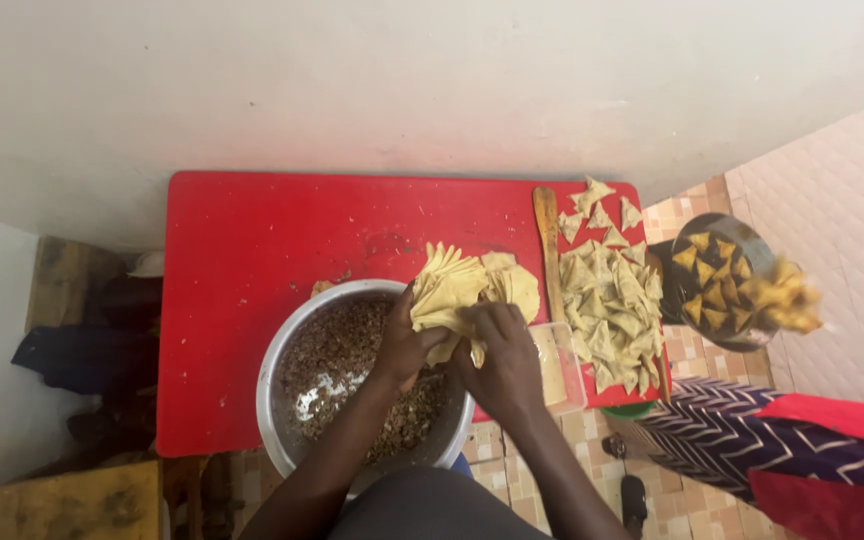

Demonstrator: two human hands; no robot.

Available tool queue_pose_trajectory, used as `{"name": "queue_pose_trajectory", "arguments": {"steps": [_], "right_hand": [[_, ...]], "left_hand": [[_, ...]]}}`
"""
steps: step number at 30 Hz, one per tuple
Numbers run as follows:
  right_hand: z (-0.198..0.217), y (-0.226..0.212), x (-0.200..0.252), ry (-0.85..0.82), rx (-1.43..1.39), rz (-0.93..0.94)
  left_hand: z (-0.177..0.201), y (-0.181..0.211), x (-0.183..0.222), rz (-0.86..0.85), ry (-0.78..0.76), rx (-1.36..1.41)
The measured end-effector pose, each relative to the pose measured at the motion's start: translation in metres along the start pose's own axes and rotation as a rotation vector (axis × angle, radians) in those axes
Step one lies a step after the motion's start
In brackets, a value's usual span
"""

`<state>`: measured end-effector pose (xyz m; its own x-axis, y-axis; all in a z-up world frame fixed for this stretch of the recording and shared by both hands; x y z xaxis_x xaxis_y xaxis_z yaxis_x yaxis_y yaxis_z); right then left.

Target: Fold and fill pastry sheets to assemble samosas on a preparation table

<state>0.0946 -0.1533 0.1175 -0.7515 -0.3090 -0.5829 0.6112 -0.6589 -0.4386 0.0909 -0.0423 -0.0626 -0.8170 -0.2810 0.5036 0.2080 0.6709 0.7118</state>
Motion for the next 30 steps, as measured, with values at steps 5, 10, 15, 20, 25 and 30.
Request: {"name": "queue_pose_trajectory", "arguments": {"steps": [5, 10, 15, 20, 25, 30], "right_hand": [[0.001, 0.018, -0.002, -0.082, -0.037, -0.084], [0.026, 0.053, 0.002, -0.141, -0.227, -0.380], [0.091, 0.105, -0.003, -0.041, -0.263, -0.751], [0.067, 0.184, 0.055, -0.043, -0.209, -0.896], [-0.012, 0.239, 0.119, 0.087, -0.467, -1.145], [-0.041, 0.213, 0.116, 0.446, -0.755, -1.284]], "left_hand": [[0.010, -0.035, -0.012, 0.106, -0.097, 0.073], [-0.018, -0.011, 0.017, 0.293, -0.179, 0.283], [0.007, -0.018, 0.002, 0.314, -0.130, 0.403], [0.060, 0.005, -0.008, 0.229, 0.042, 0.359], [0.087, 0.045, 0.004, 0.131, 0.174, 0.315], [0.079, 0.078, 0.025, 0.024, 0.238, 0.367]]}}
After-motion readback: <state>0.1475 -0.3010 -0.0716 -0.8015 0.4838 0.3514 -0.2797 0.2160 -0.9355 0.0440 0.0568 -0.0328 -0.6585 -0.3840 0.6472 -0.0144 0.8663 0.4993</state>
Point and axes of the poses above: each hand's wrist, its own x-axis away from the middle knuckle, its own z-axis out of the back of the hand, y = z × x, the point moved 10 cm from there along -x, towards the middle knuckle, and after that the axes turned 13 degrees about y, right-handed, at the moved point
